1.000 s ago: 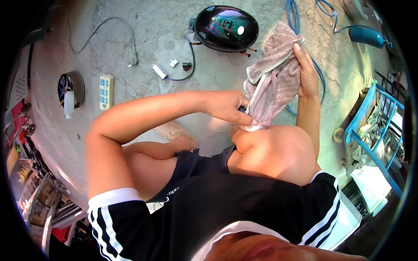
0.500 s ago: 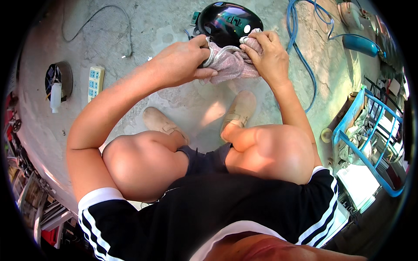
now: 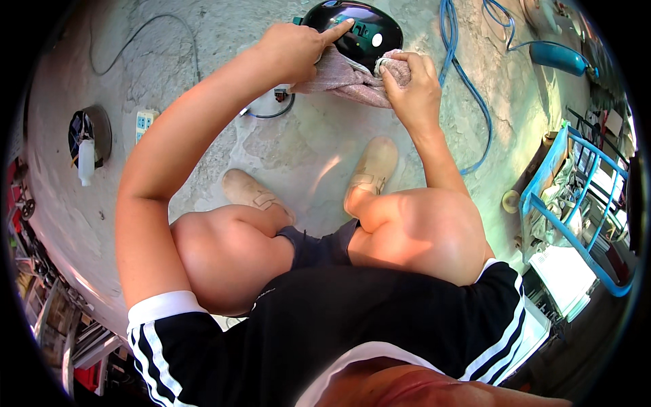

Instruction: The person wipes down a refrigerator compressor by hand with a cloth, attaches electrical components to it, and connects wiring.

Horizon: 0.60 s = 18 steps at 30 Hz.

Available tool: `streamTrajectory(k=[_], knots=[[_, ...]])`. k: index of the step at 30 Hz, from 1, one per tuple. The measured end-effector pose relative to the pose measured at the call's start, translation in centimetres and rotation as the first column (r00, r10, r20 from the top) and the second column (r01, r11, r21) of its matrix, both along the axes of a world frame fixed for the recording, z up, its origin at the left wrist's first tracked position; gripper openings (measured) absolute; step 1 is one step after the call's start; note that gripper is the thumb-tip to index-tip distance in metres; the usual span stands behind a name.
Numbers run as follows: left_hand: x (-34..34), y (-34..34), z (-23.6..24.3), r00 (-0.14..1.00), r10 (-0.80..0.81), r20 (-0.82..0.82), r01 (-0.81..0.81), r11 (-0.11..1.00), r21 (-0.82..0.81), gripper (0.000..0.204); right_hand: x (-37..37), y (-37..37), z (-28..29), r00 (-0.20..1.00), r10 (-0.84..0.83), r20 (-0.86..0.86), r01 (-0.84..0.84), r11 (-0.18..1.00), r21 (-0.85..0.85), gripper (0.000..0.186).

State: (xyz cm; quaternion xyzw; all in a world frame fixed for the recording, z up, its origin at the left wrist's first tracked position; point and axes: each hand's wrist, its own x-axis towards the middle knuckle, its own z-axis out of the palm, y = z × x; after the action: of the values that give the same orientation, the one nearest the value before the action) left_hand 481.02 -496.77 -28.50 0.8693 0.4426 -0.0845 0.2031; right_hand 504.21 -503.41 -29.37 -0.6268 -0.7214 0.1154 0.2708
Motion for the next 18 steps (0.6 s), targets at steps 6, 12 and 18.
streamTrajectory(k=[6,12,18], knots=[[0.5,0.9,0.7,1.000,0.015,0.027,-0.016,0.999,0.035,0.105,-2.4,1.1,0.5,0.991,0.107,0.085,-0.109,0.994,0.017,0.021],[0.6,1.3,-0.6,0.998,-0.037,-0.050,0.041,0.996,0.082,0.104,-4.5,1.5,-0.5,0.965,0.209,0.161,-0.213,0.977,0.008,0.018],[0.6,0.8,-0.1,1.000,0.018,0.024,-0.017,0.999,-0.030,0.104,-0.5,0.8,0.1,0.978,0.004,0.209,-0.007,1.000,0.012,0.022]])
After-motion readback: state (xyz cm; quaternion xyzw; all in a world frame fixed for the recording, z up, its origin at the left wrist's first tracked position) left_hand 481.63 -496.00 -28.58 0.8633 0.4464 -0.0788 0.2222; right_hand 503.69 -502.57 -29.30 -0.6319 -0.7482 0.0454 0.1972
